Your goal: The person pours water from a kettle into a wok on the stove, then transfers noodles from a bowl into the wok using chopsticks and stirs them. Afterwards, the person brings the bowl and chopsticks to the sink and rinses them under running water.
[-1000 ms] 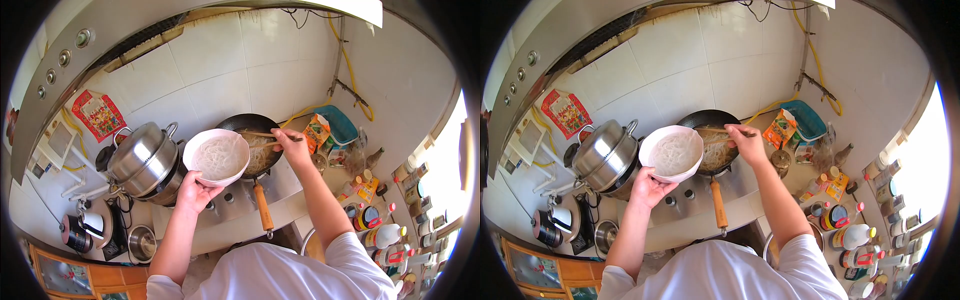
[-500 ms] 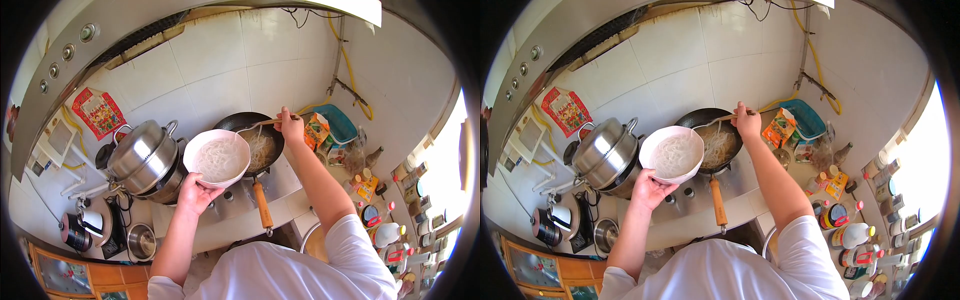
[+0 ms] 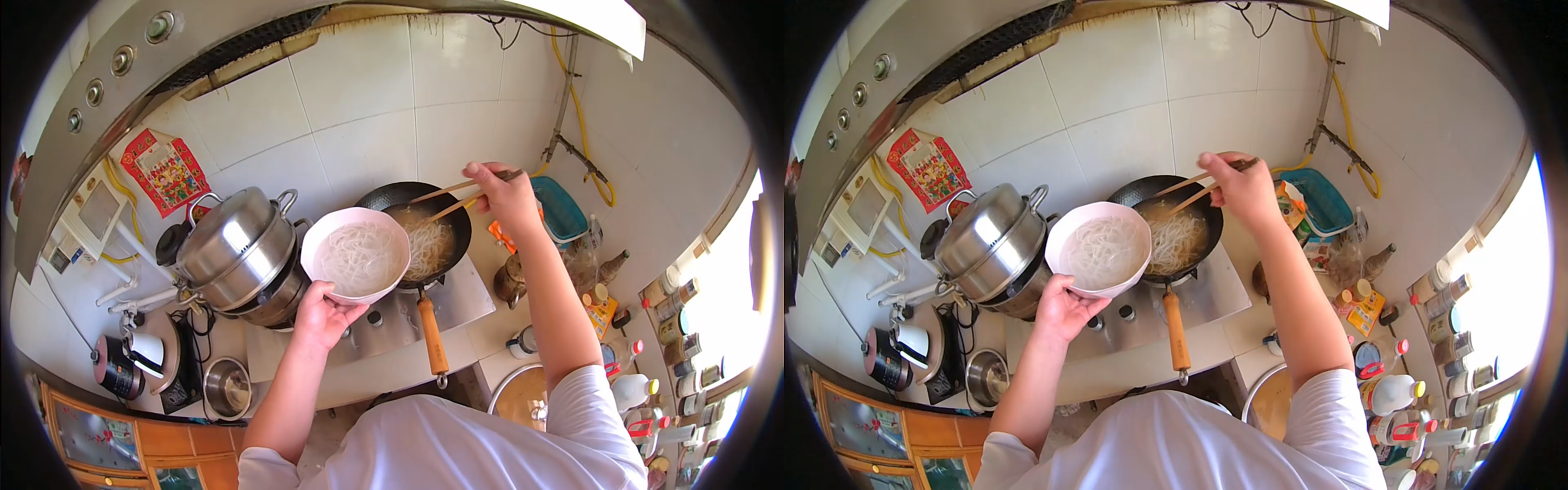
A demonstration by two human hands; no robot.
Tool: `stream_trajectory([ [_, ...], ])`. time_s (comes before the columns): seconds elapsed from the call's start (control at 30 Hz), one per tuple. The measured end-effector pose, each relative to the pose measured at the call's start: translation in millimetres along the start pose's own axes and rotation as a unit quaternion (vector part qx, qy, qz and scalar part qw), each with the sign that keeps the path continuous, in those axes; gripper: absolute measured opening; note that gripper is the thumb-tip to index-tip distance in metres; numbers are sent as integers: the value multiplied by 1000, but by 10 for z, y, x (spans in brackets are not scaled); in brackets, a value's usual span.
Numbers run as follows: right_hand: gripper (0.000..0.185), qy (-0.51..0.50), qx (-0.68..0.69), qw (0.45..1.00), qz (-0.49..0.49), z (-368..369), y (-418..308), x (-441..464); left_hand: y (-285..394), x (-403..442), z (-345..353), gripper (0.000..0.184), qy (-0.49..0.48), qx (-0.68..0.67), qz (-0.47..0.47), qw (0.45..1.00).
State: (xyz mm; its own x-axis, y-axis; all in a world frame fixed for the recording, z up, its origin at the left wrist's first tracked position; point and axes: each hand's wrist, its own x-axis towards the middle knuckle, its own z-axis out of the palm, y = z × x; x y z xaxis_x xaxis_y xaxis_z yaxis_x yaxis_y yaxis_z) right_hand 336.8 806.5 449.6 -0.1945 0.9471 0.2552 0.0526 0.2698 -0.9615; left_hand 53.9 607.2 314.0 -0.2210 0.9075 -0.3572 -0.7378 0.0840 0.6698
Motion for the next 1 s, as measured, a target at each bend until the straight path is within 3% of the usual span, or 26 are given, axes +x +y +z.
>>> stream_trajectory([
  [0.03,35,0,0,1000,1,72,-29,-56,-11,4,8,54,0,-3,4,1000],
  [0.1,32,-117,6,993,-1,204,-54,-160,-34,7,28,53,0,-5,8,1000],
  [0.23,22,-161,-39,986,26,409,114,-268,-75,-16,86,53,-9,-9,16,1000],
  [0.33,21,-185,1,979,87,514,333,-204,-116,-7,93,53,-15,-9,15,1000],
  [0.43,23,-192,112,969,107,680,504,-196,-161,15,85,54,-30,-9,9,999],
  [0.6,36,-208,53,971,104,882,547,-216,-180,31,96,52,-37,-8,14,999],
  [0.77,44,-216,89,970,71,995,586,-349,-152,14,119,49,-36,-7,25,999],
  [1.0,46,-155,106,963,194,906,588,-351,-171,104,52,56,-40,0,39,998],
])
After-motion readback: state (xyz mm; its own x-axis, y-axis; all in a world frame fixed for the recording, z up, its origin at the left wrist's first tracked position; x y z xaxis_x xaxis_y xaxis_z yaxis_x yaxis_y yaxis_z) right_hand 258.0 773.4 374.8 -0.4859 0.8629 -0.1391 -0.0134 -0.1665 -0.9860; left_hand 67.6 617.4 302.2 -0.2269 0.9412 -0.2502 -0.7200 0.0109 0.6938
